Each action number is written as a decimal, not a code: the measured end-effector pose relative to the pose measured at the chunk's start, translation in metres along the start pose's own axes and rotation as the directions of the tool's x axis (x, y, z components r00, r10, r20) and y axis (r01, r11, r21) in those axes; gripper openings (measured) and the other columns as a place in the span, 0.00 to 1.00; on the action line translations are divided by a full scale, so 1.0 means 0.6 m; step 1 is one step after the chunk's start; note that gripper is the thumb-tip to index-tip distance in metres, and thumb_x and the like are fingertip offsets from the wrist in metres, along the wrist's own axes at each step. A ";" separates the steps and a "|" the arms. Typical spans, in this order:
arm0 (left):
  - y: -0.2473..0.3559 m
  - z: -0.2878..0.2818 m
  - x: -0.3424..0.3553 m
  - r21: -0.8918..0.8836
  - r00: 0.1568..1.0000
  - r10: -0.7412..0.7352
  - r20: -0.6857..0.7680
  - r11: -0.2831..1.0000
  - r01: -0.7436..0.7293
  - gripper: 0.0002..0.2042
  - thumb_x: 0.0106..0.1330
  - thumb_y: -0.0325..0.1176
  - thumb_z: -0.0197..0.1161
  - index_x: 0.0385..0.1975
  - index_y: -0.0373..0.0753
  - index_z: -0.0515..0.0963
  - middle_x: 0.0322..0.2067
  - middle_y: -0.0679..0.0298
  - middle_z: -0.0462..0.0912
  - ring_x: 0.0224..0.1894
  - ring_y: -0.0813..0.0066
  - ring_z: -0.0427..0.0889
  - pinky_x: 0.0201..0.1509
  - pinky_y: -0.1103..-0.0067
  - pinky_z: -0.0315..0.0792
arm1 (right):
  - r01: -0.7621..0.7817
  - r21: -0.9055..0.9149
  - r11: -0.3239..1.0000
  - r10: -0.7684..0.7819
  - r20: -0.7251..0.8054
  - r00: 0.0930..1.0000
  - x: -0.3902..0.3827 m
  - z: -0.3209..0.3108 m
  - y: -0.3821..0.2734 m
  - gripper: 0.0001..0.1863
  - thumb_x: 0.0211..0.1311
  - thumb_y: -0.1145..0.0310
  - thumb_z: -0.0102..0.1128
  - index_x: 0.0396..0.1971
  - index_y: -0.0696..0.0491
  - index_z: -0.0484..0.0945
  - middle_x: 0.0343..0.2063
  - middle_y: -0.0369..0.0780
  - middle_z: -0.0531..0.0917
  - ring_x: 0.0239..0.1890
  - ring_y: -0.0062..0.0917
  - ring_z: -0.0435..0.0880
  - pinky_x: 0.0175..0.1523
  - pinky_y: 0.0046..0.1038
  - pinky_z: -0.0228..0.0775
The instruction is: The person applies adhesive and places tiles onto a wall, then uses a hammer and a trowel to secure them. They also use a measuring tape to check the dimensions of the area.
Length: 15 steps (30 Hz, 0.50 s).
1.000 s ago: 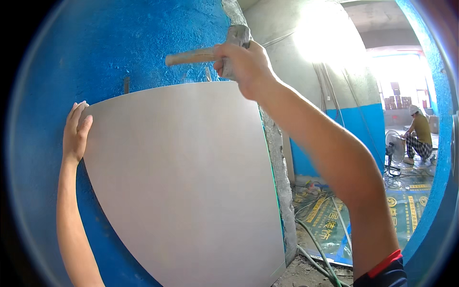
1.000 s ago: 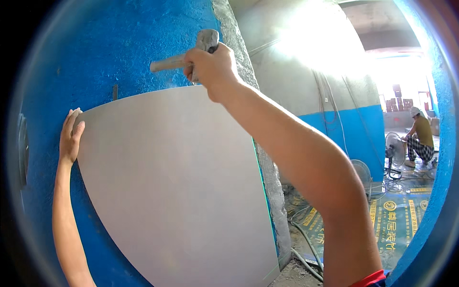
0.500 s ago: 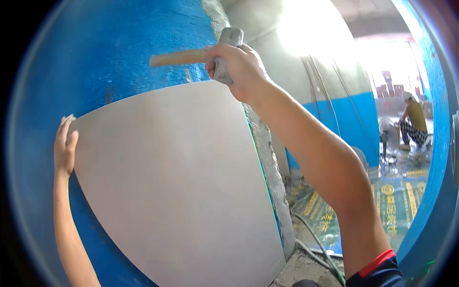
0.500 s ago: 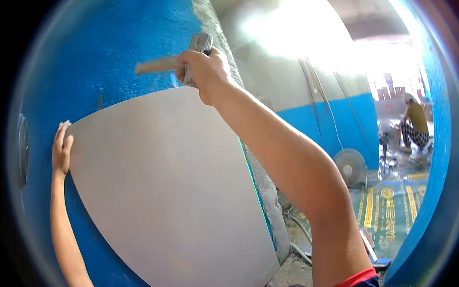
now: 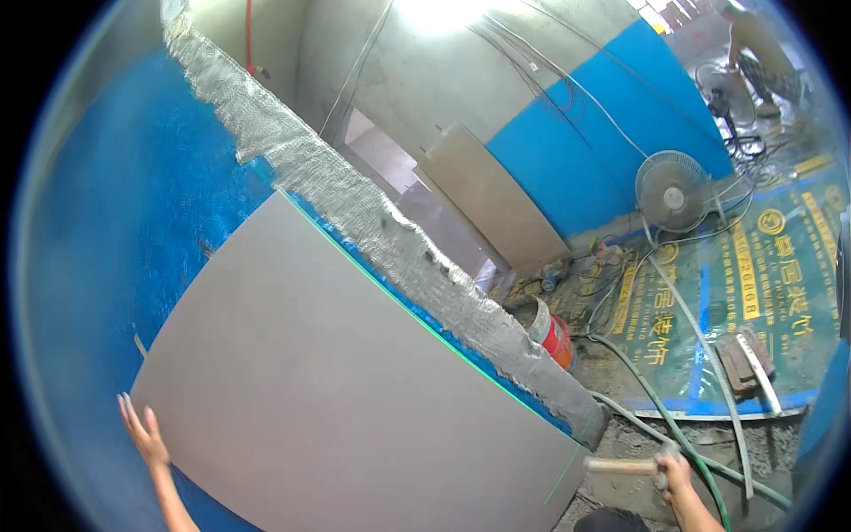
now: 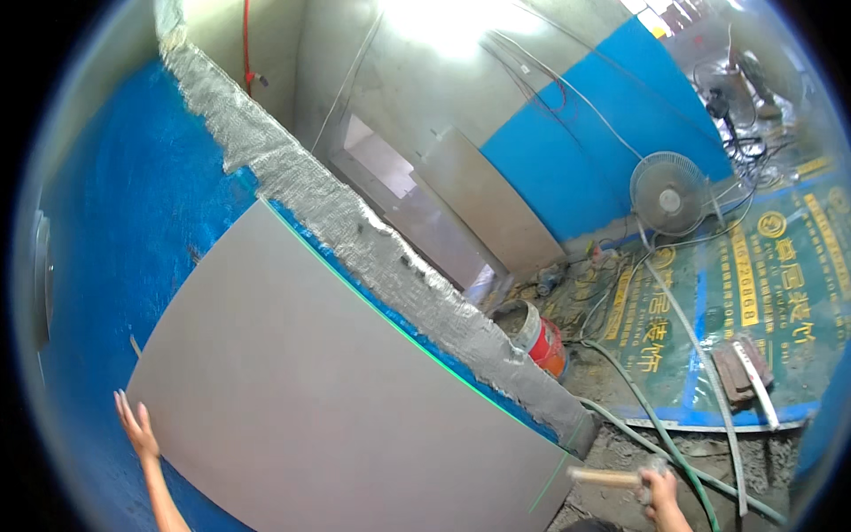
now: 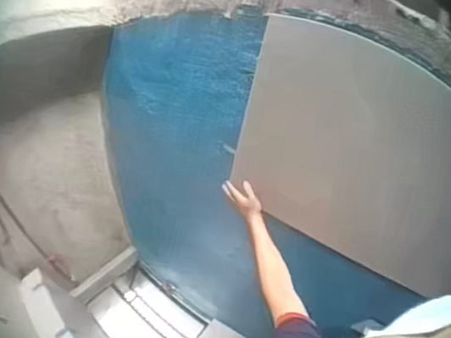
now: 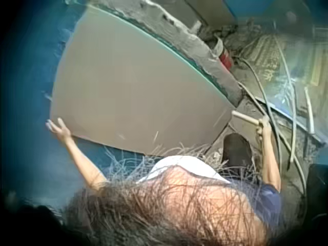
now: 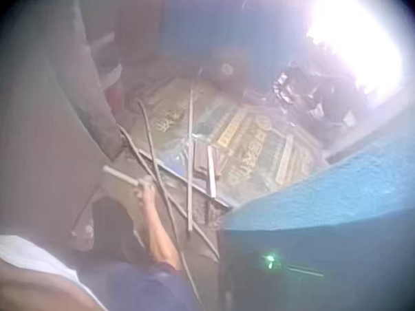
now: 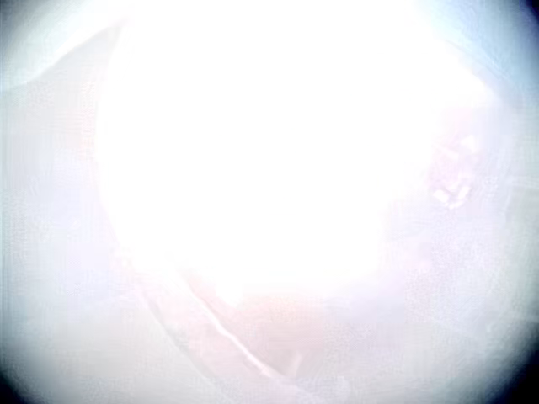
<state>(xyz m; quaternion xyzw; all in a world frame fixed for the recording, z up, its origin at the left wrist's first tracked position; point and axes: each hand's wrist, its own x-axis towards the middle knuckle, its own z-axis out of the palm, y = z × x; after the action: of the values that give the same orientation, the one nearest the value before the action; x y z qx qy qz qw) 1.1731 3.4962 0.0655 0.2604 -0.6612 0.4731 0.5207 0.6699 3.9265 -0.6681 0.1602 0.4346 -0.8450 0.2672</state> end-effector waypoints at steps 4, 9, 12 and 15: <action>-0.018 0.028 -0.044 0.422 0.952 -0.282 -0.122 0.853 0.307 0.34 0.76 0.55 0.42 0.73 0.37 0.51 0.72 0.44 0.51 0.76 0.50 0.47 0.76 0.61 0.45 | -0.370 0.099 0.924 0.382 -0.186 0.905 0.083 -0.203 0.239 0.21 0.71 0.52 0.55 0.53 0.52 0.77 0.26 0.34 0.78 0.20 0.19 0.73 0.19 0.20 0.60; 0.095 0.048 -0.070 0.294 0.597 -0.764 -0.244 0.529 0.796 0.50 0.65 0.74 0.36 0.71 0.30 0.52 0.66 0.35 0.60 0.69 0.43 0.61 0.70 0.59 0.58 | -0.522 0.031 0.853 0.510 -0.270 0.817 0.018 -0.247 0.216 0.26 0.74 0.48 0.48 0.57 0.55 0.76 0.34 0.37 0.82 0.23 0.20 0.75 0.24 0.23 0.64; 0.096 0.042 -0.067 0.136 0.491 -0.823 -0.287 0.472 0.871 0.57 0.60 0.79 0.36 0.65 0.21 0.58 0.56 0.29 0.71 0.58 0.38 0.75 0.60 0.57 0.70 | -0.486 -0.144 0.862 0.440 -0.263 0.859 0.014 -0.237 0.217 0.28 0.74 0.47 0.48 0.59 0.56 0.75 0.43 0.38 0.82 0.27 0.20 0.76 0.27 0.24 0.66; 0.114 0.034 -0.064 0.050 0.481 -0.850 -0.216 0.483 0.874 0.55 0.61 0.78 0.36 0.60 0.18 0.63 0.54 0.31 0.74 0.56 0.38 0.76 0.59 0.58 0.72 | -0.437 -0.179 0.881 0.388 -0.252 0.886 0.023 -0.237 0.229 0.28 0.74 0.47 0.49 0.58 0.56 0.77 0.39 0.36 0.83 0.25 0.19 0.73 0.26 0.24 0.64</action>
<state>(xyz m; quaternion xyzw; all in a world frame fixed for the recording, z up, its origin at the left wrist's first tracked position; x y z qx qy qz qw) 1.1193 3.5007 0.0054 0.5573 -0.3575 0.2154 0.7178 0.7454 3.9728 -0.8455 0.3052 0.5108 -0.6904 0.4115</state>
